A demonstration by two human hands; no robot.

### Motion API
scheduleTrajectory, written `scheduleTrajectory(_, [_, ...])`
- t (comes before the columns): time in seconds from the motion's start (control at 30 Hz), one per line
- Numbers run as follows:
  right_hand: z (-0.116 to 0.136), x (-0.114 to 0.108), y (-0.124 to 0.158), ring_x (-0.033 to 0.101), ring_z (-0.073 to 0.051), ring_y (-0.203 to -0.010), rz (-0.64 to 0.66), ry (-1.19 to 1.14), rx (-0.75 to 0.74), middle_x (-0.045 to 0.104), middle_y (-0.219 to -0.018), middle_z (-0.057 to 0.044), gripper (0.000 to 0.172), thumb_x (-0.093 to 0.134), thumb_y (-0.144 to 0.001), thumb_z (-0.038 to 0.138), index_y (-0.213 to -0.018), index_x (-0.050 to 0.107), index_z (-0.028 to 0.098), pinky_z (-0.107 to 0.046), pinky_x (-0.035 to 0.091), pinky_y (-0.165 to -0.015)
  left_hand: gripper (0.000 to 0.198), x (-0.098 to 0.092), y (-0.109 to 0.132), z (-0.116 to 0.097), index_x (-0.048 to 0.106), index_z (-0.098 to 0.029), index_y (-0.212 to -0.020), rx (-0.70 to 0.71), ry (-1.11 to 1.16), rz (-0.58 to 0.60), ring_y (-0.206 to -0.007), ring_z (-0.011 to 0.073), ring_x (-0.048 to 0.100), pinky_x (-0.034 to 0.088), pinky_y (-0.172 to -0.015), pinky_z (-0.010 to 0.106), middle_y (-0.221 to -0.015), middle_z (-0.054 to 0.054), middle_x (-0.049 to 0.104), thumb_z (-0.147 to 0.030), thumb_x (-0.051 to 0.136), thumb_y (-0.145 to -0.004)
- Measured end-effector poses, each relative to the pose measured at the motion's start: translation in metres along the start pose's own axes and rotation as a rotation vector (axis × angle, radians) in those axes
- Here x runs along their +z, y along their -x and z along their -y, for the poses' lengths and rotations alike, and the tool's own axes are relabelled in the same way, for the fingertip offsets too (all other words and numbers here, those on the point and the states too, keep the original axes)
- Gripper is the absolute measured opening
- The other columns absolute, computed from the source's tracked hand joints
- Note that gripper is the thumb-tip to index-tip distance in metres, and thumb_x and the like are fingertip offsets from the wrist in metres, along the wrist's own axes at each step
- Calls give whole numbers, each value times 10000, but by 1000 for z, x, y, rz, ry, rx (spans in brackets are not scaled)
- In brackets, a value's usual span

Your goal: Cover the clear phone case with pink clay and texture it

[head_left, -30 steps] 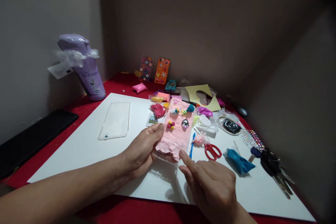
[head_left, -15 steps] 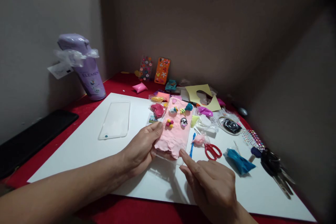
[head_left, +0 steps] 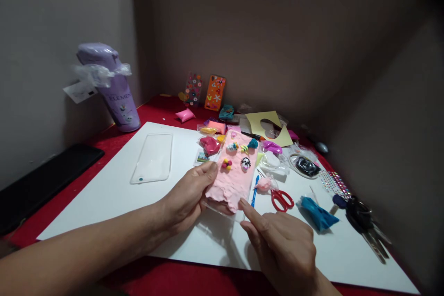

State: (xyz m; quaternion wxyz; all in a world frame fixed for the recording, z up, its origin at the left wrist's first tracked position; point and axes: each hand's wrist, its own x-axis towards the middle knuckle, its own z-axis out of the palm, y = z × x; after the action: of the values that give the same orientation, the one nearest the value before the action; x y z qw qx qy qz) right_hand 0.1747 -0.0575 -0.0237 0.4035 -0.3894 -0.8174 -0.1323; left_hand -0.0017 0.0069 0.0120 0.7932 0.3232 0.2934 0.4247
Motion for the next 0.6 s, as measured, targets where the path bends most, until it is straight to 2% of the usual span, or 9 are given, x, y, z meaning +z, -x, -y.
scheduleTrajectory(0.1, [0, 0, -1, 408, -74, -447, 5, -1, -5, 490, -499, 44, 350, 606, -816, 141, -1163, 585, 98, -228, 285, -467, 204, 0, 0, 0, 545, -128, -722, -11, -7, -5, -659, 147, 623, 522, -604, 252, -783, 82, 650, -286, 551, -850])
scheduleTrajectory(0.27, [-1, 0, -2, 392, -71, -441, 40, 6, 14, 468, -492, 54, 349, 577, -834, 139, -1182, 571, 104, -220, 279, -459, 184, -1, 0, 0, 558, -134, -774, 9, -11, -1, -575, 111, 590, 527, -607, 271, -797, 73, 650, -277, 506, -877])
scheduleTrajectory(0.43, [-3, 0, -1, 385, -70, -423, 59, 15, 6, 464, -484, 61, 358, 575, -831, 141, -1187, 567, 105, -216, 281, -452, 228, 0, 1, -2, 614, -129, -914, -2, -15, 50, -593, 143, 614, 517, -638, 295, -760, 82, 654, -334, 528, -863])
scheduleTrajectory(0.6, [-3, 1, -2, 391, -70, -427, 64, 8, 11, 465, -483, 63, 360, 567, -838, 141, -1197, 558, 122, -210, 289, -452, 217, 0, 1, -2, 606, -132, -822, -4, -13, 70, -493, 96, 556, 499, -627, 275, -680, 47, 632, -330, 529, -865])
